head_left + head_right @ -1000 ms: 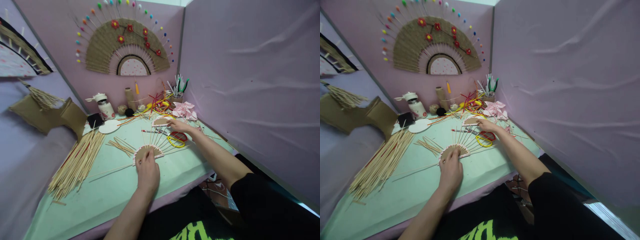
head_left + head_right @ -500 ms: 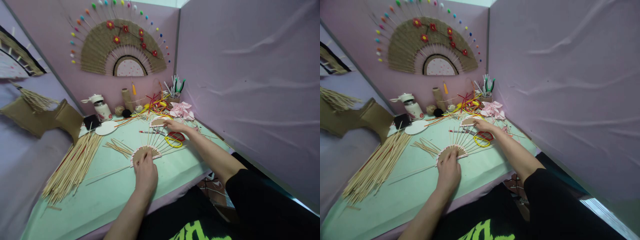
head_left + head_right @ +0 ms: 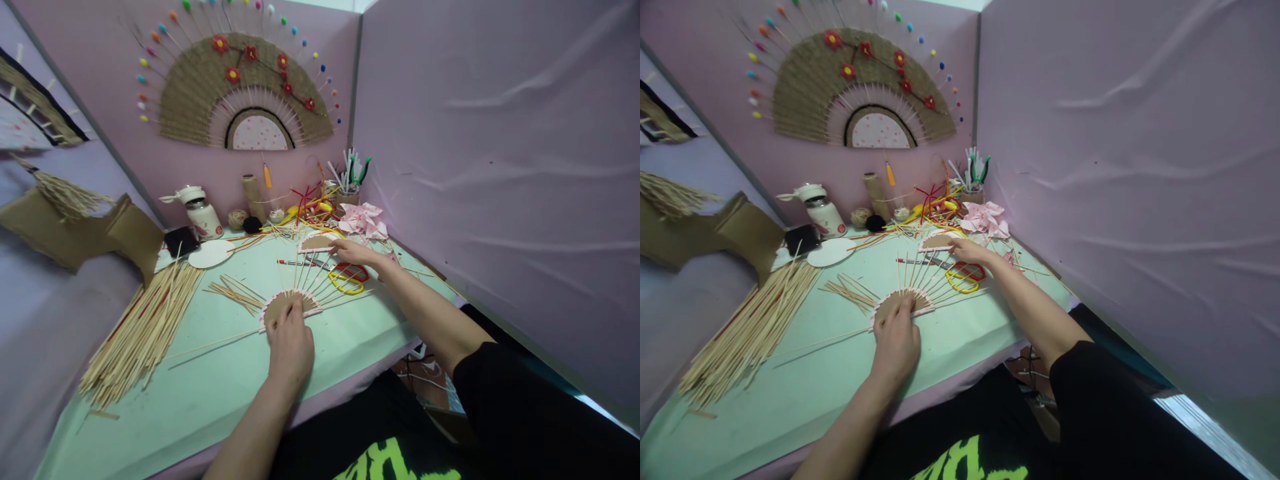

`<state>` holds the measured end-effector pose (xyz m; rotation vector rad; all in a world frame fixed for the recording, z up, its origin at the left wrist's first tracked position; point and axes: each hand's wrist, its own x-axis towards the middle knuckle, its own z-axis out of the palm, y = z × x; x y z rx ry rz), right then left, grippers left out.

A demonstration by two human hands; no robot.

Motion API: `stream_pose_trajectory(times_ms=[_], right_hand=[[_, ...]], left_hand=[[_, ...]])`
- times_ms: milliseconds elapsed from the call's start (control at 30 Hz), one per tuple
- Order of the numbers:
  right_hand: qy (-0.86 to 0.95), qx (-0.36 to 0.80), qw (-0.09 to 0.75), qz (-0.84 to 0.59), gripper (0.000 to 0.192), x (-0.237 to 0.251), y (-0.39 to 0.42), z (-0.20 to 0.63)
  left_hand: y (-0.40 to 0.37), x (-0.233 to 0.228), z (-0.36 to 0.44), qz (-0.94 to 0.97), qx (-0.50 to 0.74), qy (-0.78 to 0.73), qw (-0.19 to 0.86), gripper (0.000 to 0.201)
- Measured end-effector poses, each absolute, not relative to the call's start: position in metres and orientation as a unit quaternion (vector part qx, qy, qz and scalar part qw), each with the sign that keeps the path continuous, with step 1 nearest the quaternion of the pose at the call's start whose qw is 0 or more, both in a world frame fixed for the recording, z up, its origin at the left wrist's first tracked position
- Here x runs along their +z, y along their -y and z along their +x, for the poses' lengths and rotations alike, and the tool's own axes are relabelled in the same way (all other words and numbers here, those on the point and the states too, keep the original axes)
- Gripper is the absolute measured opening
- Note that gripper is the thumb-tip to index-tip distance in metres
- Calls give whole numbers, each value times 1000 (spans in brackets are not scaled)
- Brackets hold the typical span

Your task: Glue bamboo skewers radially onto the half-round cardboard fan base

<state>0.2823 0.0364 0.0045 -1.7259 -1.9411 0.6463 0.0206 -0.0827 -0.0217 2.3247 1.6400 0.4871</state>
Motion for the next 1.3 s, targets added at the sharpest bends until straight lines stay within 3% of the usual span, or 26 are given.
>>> stream_pose_trajectory(times_ms=[1300], right_hand=[[688, 246, 230, -643, 50, 6, -23, 285]], left_hand=[[84, -21, 20, 798, 172, -562, 130, 60]])
